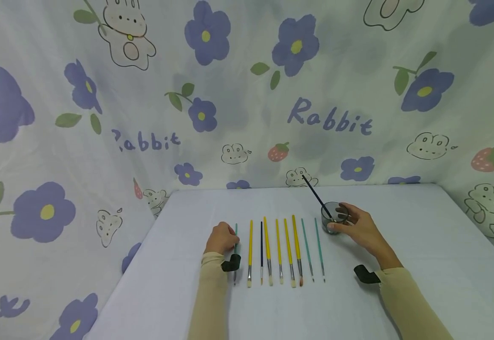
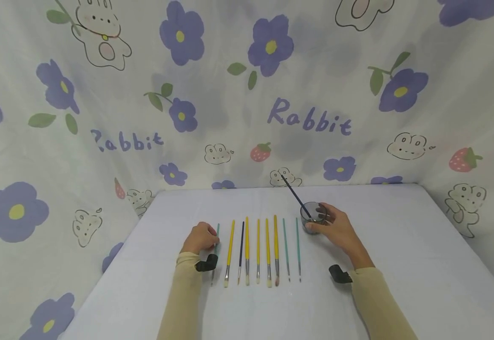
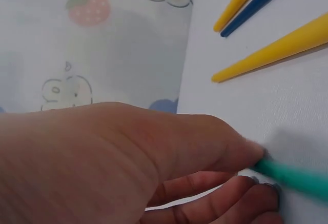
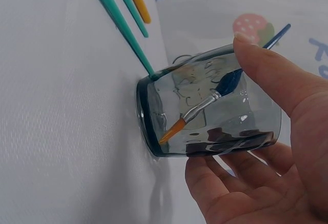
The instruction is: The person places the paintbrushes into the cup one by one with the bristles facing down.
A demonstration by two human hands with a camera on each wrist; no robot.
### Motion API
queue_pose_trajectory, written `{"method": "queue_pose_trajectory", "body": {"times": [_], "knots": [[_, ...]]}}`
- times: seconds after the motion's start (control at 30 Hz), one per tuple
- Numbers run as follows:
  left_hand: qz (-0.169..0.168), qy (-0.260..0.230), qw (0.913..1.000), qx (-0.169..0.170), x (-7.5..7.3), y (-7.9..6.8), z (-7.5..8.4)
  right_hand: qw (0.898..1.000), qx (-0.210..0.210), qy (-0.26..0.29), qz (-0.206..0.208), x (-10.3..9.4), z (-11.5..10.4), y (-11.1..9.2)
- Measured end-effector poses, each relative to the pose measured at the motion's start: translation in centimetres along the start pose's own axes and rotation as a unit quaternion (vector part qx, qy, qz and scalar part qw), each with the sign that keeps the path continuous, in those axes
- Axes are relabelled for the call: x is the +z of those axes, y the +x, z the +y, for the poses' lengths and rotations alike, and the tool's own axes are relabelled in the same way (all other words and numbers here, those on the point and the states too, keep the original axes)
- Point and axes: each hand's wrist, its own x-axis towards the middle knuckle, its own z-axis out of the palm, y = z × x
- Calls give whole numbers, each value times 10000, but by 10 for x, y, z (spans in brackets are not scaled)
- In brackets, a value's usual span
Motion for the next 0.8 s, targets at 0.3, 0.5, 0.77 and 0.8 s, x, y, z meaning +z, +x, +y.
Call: {"method": "queue_pose_trajectory", "body": {"times": [0.3, 0.5, 0.77, 0.8], "knots": [[413, 383, 9983, 139, 8, -4, 7, 10000, 2, 6, -6, 1, -1, -1], [467, 561, 9972, 134, 11, -5, 6, 10000, -3, -19, -28, 2, -1, -1], [332, 413, 9981, 330, 1, -2, 1, 10000, 18, -64, -17, 2, -1, -1], [277, 339, 9985, 324, -1, -2, 0, 10000, 13, -65, -13, 1, -2, -1]]}}
